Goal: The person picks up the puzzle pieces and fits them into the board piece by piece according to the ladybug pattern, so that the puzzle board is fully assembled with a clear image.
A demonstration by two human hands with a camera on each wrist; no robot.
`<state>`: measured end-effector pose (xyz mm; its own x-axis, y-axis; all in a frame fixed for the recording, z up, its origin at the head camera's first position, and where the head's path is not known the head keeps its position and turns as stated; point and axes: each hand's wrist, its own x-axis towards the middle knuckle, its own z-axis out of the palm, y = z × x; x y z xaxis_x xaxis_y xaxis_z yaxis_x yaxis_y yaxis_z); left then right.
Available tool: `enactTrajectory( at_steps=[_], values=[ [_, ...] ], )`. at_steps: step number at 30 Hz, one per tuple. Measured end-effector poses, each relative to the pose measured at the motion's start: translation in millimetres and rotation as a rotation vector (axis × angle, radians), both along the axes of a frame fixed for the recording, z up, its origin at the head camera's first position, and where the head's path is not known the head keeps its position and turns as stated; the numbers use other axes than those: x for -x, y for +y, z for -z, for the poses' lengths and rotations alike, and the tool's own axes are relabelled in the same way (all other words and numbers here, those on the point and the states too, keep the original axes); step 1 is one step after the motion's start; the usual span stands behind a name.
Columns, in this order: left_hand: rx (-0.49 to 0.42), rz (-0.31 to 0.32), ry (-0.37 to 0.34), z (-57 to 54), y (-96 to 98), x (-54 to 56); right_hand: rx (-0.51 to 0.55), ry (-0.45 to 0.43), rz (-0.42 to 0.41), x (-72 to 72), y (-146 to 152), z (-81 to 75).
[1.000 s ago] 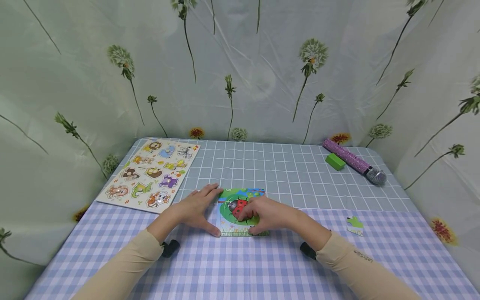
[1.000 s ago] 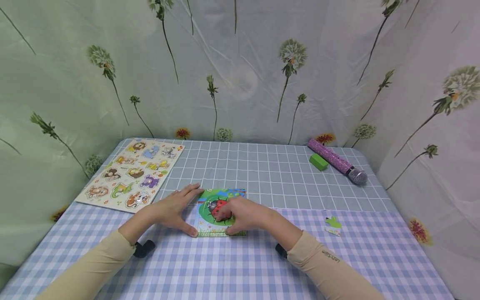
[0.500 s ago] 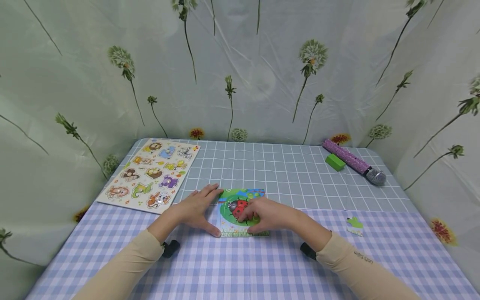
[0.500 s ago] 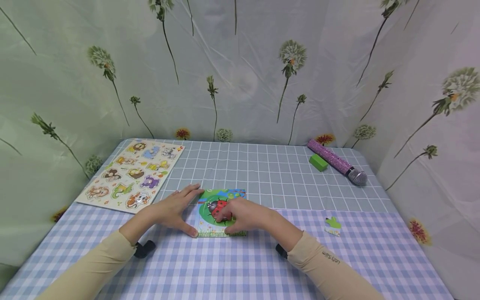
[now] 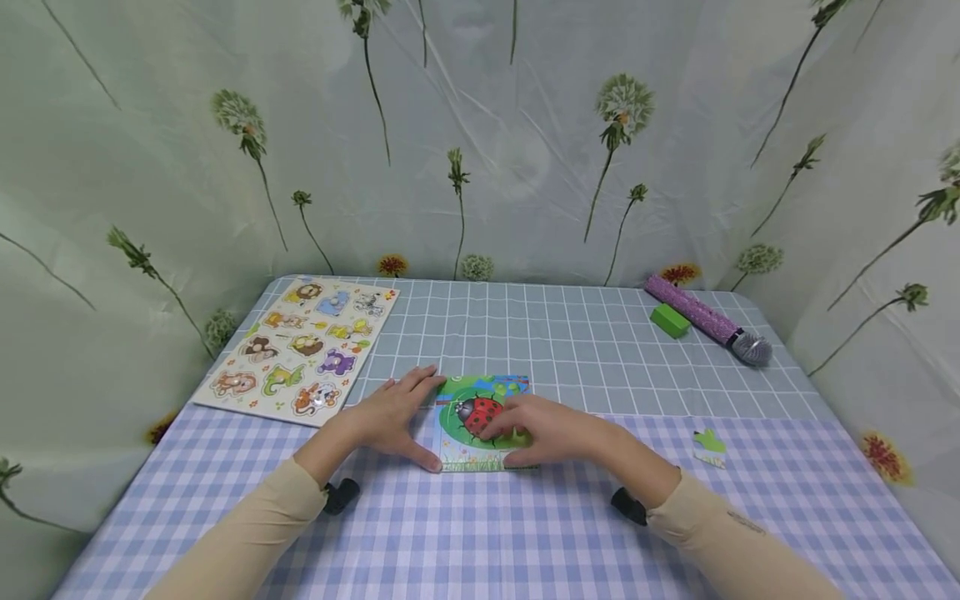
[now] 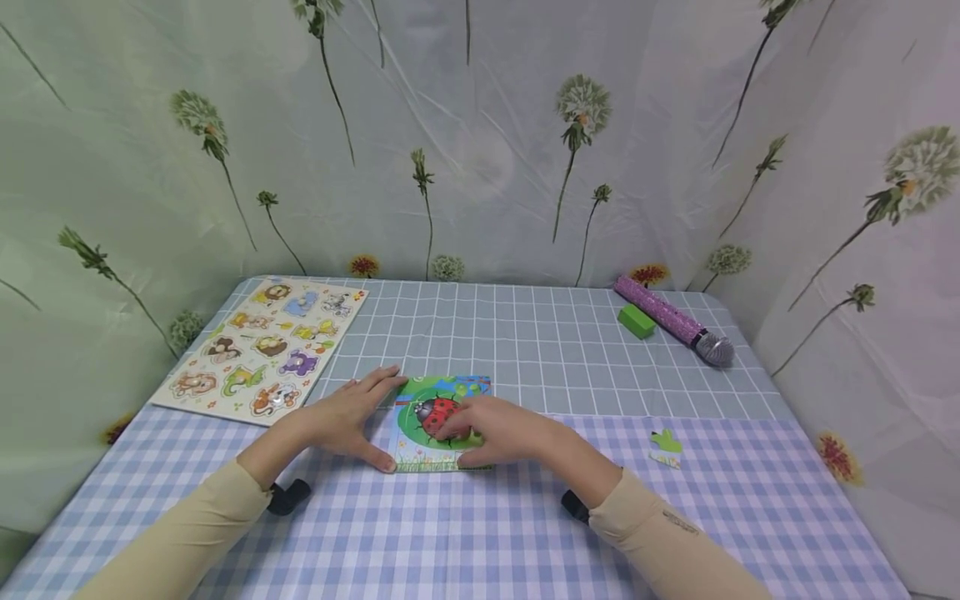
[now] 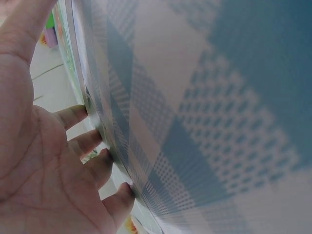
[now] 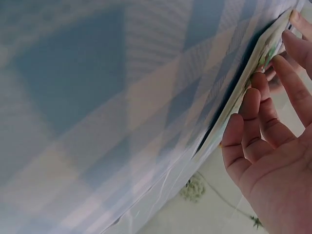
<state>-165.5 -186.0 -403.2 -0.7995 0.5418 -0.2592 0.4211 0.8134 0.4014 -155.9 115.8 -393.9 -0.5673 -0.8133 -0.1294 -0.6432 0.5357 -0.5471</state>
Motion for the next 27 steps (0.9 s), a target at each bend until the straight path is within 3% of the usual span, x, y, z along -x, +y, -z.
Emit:
enactTrajectory(
  at_steps=[6, 12, 18, 27],
  values=[
    [0.024, -0.002, 0.028, -1.8, -0.5, 2.4, 0.014, 0.003, 0.103, -3.8, 34, -5.0],
    [0.033, -0.001, 0.029, -3.9, -0.7, 1.3, 0.013, -0.026, 0.273, -11.1, 83, -13.0],
    [0.026, -0.001, 0.024, -5.3, 0.6, 0.3, 0.005, 0.002, 0.415, -23.1, 133, -17.9],
    [0.002, -0.004, 0.024, 0.4, -0.8, 0.7, -0.128, 0.002, 0.586, -28.4, 212, -13.6]
  ],
)
